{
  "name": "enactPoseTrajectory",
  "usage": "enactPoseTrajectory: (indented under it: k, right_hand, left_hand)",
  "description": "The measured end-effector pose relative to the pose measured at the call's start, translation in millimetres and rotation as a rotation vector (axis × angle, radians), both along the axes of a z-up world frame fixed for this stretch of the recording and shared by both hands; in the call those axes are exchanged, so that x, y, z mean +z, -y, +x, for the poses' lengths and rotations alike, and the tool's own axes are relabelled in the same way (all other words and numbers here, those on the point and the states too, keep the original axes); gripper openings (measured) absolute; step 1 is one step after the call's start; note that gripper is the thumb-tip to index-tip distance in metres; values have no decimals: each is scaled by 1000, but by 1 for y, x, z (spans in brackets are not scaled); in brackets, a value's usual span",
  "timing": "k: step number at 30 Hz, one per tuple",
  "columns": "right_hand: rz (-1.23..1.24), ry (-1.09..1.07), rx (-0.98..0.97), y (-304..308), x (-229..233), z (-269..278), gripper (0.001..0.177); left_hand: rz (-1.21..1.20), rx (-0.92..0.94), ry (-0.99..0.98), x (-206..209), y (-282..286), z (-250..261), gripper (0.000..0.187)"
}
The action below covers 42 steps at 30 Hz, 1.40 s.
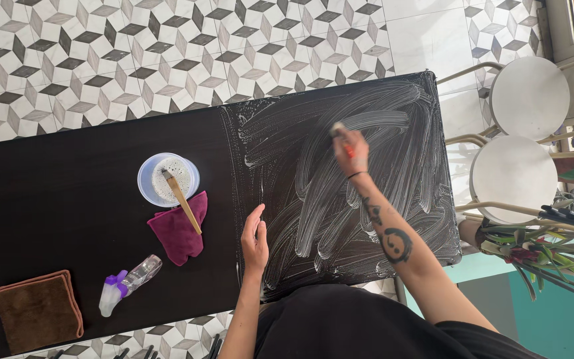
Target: The person applies a soapy substance to a black table using a brush and then wipes the entire surface with a purple cloth and spray cleaner.
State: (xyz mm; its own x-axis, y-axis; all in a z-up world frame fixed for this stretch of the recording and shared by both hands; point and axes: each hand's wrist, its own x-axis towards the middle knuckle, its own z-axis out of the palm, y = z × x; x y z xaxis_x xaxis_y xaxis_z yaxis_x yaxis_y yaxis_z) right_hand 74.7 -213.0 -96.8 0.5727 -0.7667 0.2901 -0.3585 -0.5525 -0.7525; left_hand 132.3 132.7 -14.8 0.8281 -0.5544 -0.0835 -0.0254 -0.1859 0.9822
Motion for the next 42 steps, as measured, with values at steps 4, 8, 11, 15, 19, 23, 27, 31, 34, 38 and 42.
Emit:
enactPoseTrajectory:
  k: [4,8,11,15,19,23,27,31,34,38,42]
  right_hand:
    - [117,-139,512,-108,28,35,29]
    - [-68,48,495,-94,17,59,30]
    - [-132,-151,114,2,-15,58,26]
    - [-174,-76,-361,123,-34,22,17]
    - [-221,-140,-526,139,-38,28,17]
    - [-168,-213,-392,59,-50,104,22]
    - [-78,-78,162,-96,-31,183,21]
    - [95,-87,571,-213,17,174,20]
    - [168,-144,749,-230,41,121,27]
    - [125,-318,1060,-231,45,36,20]
    - [214,-466,1380,-238,37,-9,26]
  left_hand:
    - [-39,9,-20,9,-3,28,38]
    - [-39,-16,7,15,-10,42,38]
    - [-8,-11,3,12,-22,43,38]
    - [-7,-8,-49,5,-45,36,38]
    - [23,-22,-106,-4,-67,29,38]
    - [60,-37,-58,-8,-78,29,38]
    - [39,-48,-78,-3,-78,27,38]
    - [35,-34,-81,10,-77,26,38]
    - [-5,-3,-91,14,-80,30,38]
    - [16,23,-85,14,-91,33,37]
    - [25,24,-56,10,-100,35,36]
